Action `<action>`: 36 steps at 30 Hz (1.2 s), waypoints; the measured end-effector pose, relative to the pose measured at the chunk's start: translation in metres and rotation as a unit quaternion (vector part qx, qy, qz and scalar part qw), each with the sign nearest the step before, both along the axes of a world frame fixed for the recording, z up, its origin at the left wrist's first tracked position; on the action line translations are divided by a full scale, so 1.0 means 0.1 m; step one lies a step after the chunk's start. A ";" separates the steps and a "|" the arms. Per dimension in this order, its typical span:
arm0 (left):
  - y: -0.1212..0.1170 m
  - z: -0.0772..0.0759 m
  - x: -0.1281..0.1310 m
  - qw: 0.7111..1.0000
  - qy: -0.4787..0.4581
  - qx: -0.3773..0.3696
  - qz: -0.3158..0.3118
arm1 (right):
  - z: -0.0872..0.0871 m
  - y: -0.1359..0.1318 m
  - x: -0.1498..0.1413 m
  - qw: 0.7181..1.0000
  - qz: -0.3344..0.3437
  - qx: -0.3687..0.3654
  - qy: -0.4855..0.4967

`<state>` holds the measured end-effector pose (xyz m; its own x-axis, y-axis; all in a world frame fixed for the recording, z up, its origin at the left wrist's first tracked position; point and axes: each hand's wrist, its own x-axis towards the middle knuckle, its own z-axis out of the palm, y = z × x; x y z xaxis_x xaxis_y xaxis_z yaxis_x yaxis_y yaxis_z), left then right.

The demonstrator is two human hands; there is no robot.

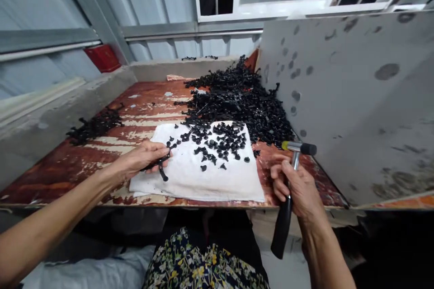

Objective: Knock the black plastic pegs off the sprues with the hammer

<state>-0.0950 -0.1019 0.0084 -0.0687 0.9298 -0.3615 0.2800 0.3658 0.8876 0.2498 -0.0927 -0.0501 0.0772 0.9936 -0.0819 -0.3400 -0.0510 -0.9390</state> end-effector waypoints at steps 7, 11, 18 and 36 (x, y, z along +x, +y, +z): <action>0.21 0.00 -0.16 0.999 -0.009 -0.021 0.039 | -0.01 -0.02 -0.01 0.997 -0.043 -0.042 -0.049; 0.30 -0.01 -0.26 0.997 -0.035 -0.026 0.059 | 0.04 -0.05 -0.04 0.995 -0.034 -0.055 -0.078; 0.39 -0.09 -0.38 0.993 -0.078 -0.027 0.080 | 0.08 -0.04 -0.09 0.986 -0.049 -0.091 -0.128; 0.43 -0.16 -0.42 0.991 -0.092 -0.035 0.088 | 0.10 -0.01 -0.12 0.983 -0.055 -0.101 -0.146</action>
